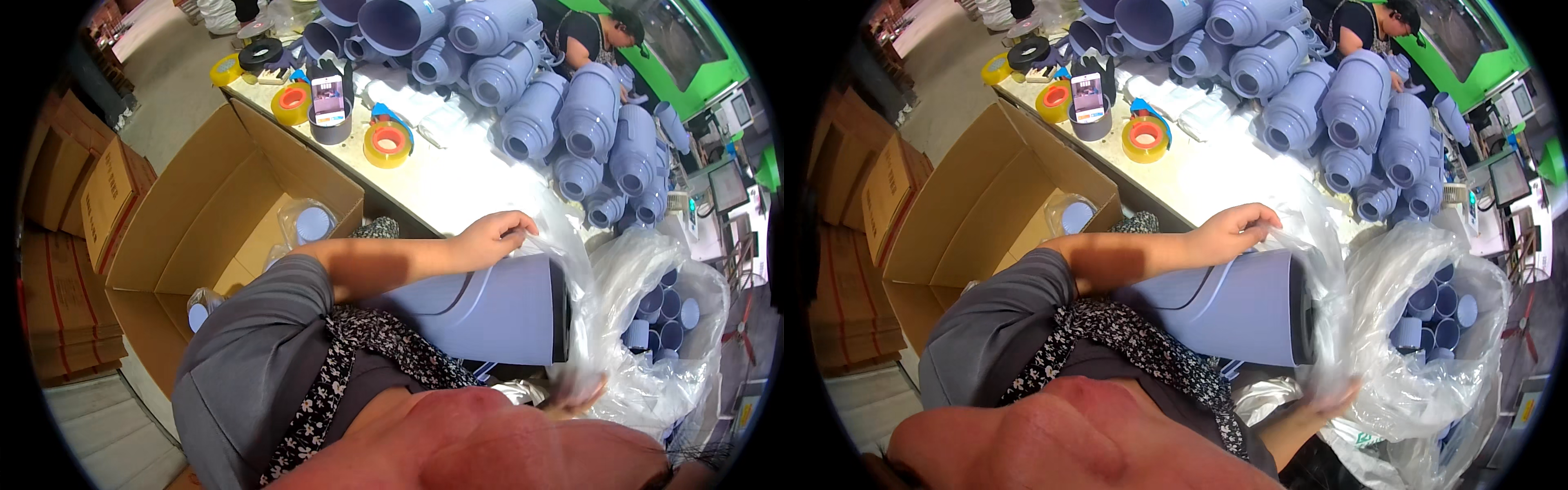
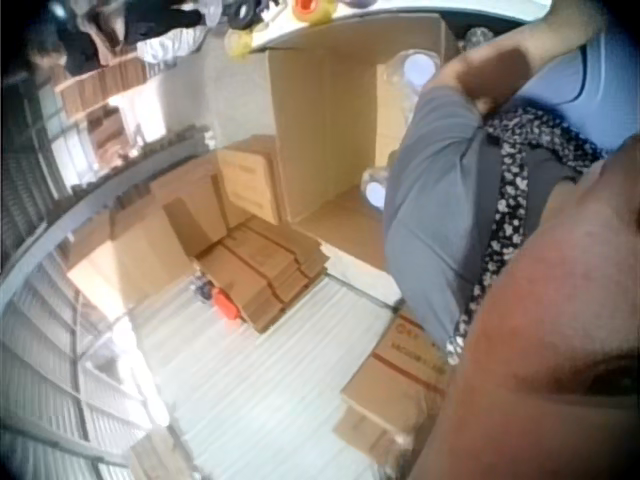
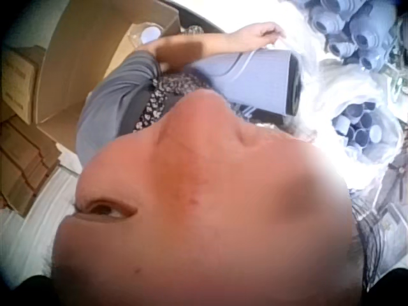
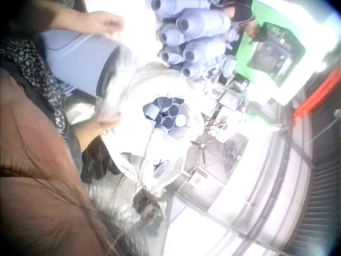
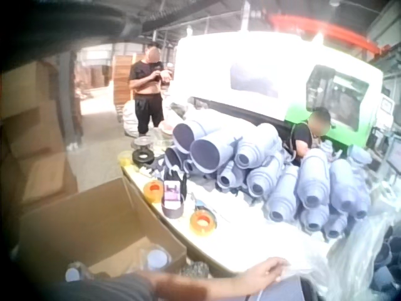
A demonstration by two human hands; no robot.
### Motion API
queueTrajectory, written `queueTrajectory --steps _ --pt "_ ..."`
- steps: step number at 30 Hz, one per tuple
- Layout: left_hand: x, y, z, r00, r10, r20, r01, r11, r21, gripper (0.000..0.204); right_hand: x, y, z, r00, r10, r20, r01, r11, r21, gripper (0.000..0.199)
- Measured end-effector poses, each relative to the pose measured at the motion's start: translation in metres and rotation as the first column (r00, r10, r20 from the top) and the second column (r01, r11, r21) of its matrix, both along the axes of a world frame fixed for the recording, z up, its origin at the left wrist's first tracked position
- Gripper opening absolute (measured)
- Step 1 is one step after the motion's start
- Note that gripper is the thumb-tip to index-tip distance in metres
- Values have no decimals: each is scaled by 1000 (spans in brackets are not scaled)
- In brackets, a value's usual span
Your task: The person assembles blue pitchers by attaching black bases to the containers, then slides each pitcher into a plastic bag and places it into a large cardboard box.
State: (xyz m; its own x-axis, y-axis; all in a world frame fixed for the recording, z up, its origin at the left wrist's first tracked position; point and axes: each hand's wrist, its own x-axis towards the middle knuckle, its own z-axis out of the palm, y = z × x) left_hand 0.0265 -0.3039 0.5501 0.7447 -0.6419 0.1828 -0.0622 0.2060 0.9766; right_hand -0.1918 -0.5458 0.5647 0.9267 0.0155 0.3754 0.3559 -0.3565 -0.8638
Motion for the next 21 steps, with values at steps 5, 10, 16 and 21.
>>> queueTrajectory --steps 5,10,16,21 --pt "3 14 -51 918 272 288 -282 959 -5 9 -1 58 3 928 -26 -371 -4 997 -79 9" --pt "-22 109 -99 603 73 794 -432 867 249 4 -19 100 -108 789 -577 -210 611 772 175 39" --pt "-69 209 -158 777 23 629 -484 661 574 18 6 151 -139 890 22 -455 -141 963 -229 42" --pt "-77 156 -62 530 159 833 -570 794 211 49 45 195 -125 897 251 -365 -429 697 -575 30"
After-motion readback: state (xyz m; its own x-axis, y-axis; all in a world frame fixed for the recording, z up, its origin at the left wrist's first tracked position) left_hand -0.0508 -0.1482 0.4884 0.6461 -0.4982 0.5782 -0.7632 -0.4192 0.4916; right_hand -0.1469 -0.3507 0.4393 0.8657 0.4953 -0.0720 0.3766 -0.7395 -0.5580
